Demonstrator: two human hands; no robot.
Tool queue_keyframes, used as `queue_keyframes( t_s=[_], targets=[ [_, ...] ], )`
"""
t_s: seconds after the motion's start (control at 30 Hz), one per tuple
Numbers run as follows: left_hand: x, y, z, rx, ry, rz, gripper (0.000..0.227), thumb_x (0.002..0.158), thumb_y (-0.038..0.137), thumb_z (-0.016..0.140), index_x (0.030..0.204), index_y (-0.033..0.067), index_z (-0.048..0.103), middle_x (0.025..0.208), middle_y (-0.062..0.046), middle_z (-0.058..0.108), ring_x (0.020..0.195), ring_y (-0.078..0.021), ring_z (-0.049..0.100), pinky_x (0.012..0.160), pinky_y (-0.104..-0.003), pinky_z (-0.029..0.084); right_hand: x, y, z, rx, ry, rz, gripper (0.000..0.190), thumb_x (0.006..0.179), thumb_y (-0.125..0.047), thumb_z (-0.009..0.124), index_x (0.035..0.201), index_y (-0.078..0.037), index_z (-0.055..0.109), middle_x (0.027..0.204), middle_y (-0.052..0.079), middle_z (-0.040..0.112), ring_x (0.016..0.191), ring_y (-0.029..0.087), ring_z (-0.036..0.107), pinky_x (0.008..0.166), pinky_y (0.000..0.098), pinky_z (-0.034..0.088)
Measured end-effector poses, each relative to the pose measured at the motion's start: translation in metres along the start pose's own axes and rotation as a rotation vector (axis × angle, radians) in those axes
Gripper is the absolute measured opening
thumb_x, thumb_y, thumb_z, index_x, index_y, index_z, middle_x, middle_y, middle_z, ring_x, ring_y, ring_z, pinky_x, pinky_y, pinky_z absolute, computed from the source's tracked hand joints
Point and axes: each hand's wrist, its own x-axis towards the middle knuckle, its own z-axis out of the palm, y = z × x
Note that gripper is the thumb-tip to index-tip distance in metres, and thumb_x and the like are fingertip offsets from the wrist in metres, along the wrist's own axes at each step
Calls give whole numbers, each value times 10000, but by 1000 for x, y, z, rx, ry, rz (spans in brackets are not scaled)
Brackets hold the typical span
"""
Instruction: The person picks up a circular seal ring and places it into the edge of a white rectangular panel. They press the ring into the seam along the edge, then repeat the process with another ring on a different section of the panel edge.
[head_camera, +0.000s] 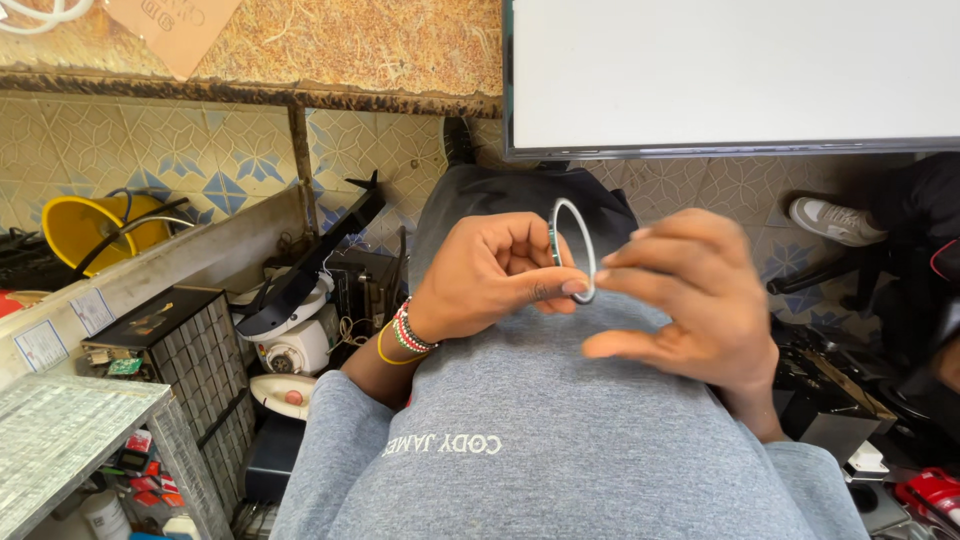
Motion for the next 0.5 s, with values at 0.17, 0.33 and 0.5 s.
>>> queue_keyframes(
  t_s=[0.17,0.33,0.5],
  targets=[
    [0,-9,-1,-123,26,19,222,823,97,815,866,29,607,837,-136,747,757,-184,769,694,-252,679,-10,4,17,100,-123,113,341,890,-322,799,1058,-45,694,1026,110,709,982,279,676,997,451,515],
    [-10,7,-11,322,153,204,243,813,259,872,868,86,710,682,-15,725,659,-23,665,653,-185,583,-24,5,17,228,-26,354,164,946,-124,741,1071,-18,738,878,122,740,858,314,744,830,473,587],
    [-9,0,-18,491,289,344,286,842,238,834,1067,114,709,1005,-33,706,860,-93,728,856,-215,654,-10,-13,11,320,61,728,81,1060,-17,635,1089,58,635,901,120,742,840,185,748,814,252,592]
  ],
)
